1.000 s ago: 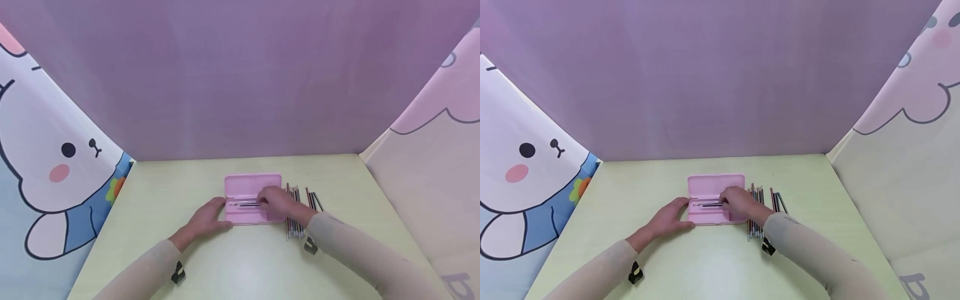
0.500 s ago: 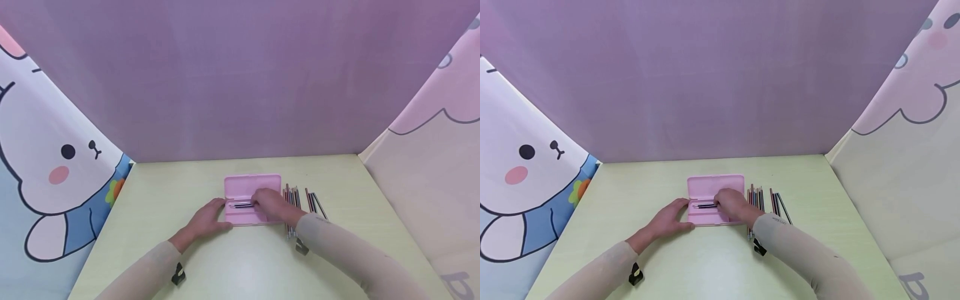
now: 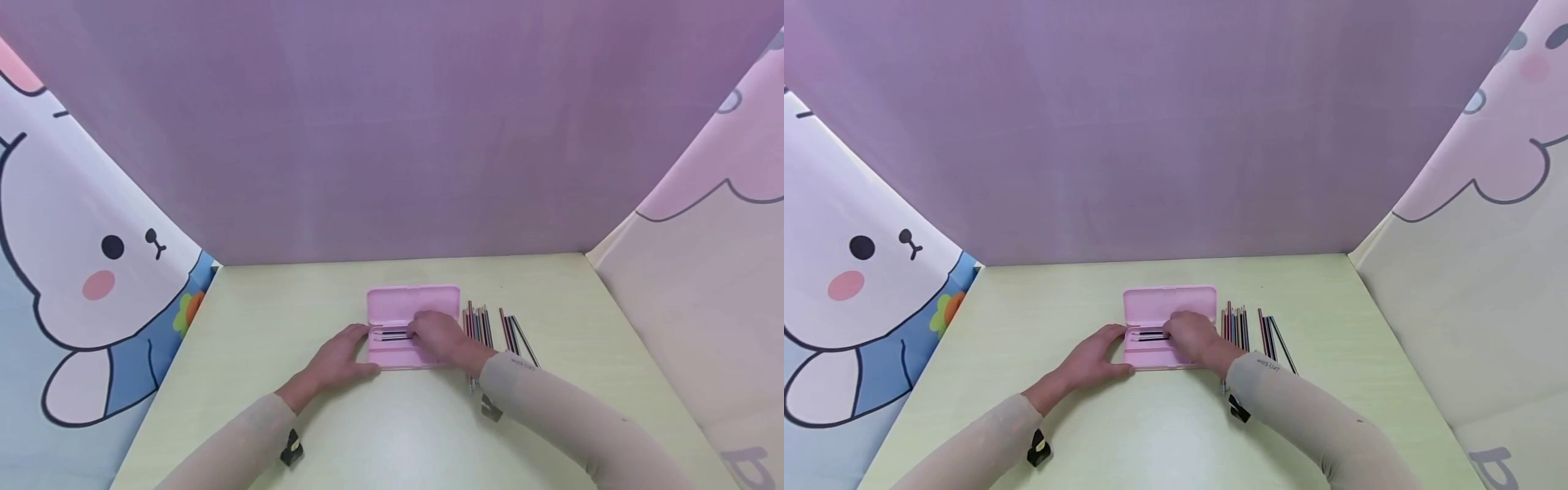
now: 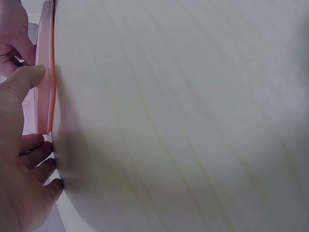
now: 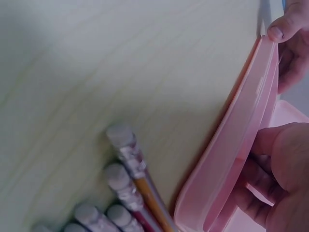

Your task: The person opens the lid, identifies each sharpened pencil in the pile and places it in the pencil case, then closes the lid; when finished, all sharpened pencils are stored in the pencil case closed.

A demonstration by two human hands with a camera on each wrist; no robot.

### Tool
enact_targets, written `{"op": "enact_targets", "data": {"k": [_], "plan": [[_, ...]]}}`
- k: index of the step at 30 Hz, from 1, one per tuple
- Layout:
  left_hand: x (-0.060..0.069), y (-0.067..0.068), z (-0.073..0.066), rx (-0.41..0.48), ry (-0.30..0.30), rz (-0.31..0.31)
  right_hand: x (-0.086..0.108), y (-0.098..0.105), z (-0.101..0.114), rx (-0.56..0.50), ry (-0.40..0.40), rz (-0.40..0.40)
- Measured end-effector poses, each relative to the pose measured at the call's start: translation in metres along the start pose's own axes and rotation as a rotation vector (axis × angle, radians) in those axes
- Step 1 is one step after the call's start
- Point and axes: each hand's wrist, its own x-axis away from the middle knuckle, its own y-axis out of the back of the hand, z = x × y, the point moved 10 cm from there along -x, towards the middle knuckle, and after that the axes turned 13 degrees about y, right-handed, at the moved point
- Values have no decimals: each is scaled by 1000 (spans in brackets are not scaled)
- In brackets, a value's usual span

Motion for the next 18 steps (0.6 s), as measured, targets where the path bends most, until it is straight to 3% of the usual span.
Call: {"op": "enact_targets", "data": {"k": [7,18], "plan": [[1,0,0,-5,-1,1,3,3,-2,-24,-10,-32],[1,0,1,-14,-5,0,12,12,-7,-171,-62,-78]]}}
